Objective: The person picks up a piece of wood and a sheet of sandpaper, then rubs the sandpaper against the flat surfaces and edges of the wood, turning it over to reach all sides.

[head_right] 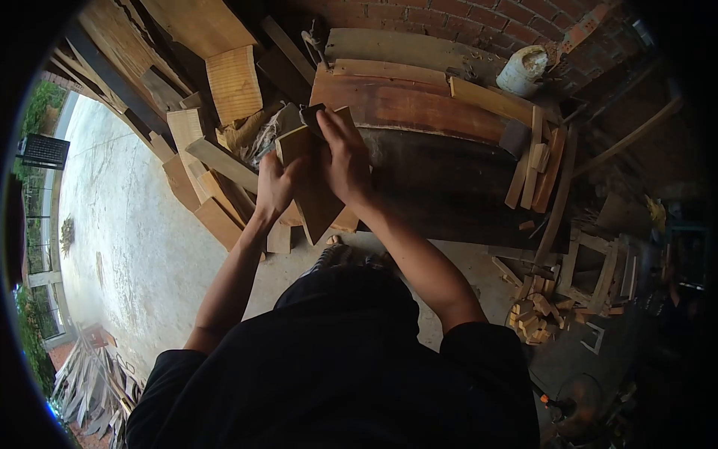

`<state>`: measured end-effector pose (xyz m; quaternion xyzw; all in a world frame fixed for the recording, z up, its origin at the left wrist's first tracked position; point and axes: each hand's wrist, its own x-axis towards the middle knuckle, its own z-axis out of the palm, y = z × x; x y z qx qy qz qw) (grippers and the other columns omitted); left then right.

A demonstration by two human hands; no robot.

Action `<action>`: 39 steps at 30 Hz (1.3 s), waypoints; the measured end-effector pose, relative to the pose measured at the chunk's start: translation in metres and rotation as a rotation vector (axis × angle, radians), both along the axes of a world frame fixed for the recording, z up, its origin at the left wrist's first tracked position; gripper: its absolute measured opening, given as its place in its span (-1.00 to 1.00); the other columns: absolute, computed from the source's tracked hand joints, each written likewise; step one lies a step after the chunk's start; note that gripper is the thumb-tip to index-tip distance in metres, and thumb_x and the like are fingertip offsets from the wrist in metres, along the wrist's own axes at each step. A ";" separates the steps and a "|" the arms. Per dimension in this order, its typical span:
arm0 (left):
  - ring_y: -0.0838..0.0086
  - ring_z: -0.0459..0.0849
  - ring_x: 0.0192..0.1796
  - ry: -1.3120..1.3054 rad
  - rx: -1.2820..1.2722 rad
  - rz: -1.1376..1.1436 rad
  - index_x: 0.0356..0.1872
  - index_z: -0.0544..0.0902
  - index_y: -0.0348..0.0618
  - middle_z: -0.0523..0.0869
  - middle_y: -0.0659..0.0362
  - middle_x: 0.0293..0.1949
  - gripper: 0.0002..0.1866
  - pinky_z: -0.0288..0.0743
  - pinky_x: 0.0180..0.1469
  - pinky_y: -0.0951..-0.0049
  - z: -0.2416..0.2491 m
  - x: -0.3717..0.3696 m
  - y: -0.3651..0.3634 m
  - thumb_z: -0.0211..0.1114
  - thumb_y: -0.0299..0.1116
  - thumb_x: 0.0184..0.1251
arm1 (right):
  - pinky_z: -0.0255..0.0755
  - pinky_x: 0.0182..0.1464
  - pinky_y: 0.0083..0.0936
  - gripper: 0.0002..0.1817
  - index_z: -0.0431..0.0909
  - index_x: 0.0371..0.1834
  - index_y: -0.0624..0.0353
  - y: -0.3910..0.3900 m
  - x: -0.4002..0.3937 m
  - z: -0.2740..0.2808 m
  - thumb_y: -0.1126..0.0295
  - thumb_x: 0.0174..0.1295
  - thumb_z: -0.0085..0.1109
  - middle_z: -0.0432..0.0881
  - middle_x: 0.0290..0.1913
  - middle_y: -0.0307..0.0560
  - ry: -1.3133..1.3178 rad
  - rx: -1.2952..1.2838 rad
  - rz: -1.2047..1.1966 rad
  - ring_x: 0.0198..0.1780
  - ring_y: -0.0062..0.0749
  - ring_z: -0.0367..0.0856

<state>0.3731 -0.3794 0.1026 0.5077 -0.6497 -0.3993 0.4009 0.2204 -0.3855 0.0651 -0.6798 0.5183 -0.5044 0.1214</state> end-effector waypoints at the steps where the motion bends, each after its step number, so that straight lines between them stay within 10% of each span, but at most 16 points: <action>1: 0.10 0.82 -0.21 0.007 0.021 -0.008 -0.08 0.65 -0.40 0.77 -0.18 -0.31 -0.69 0.62 -0.11 0.26 0.003 0.001 0.002 0.25 -0.40 0.20 | 0.44 0.36 -0.24 -0.39 0.46 0.38 0.24 -0.001 -0.003 0.000 0.74 0.18 -0.02 0.53 0.35 0.16 0.009 -0.017 0.018 0.35 0.03 0.53; 39: 0.14 0.76 -0.38 -0.129 -0.041 -0.002 -0.22 0.61 -0.38 0.69 -0.12 -0.47 -0.75 0.58 -0.25 0.25 0.002 -0.011 0.003 0.22 -0.39 0.15 | 0.45 0.37 -0.20 -0.28 0.42 0.43 0.23 0.011 -0.016 -0.001 0.79 0.08 0.08 0.50 0.37 0.24 -0.033 0.006 0.034 0.37 0.14 0.50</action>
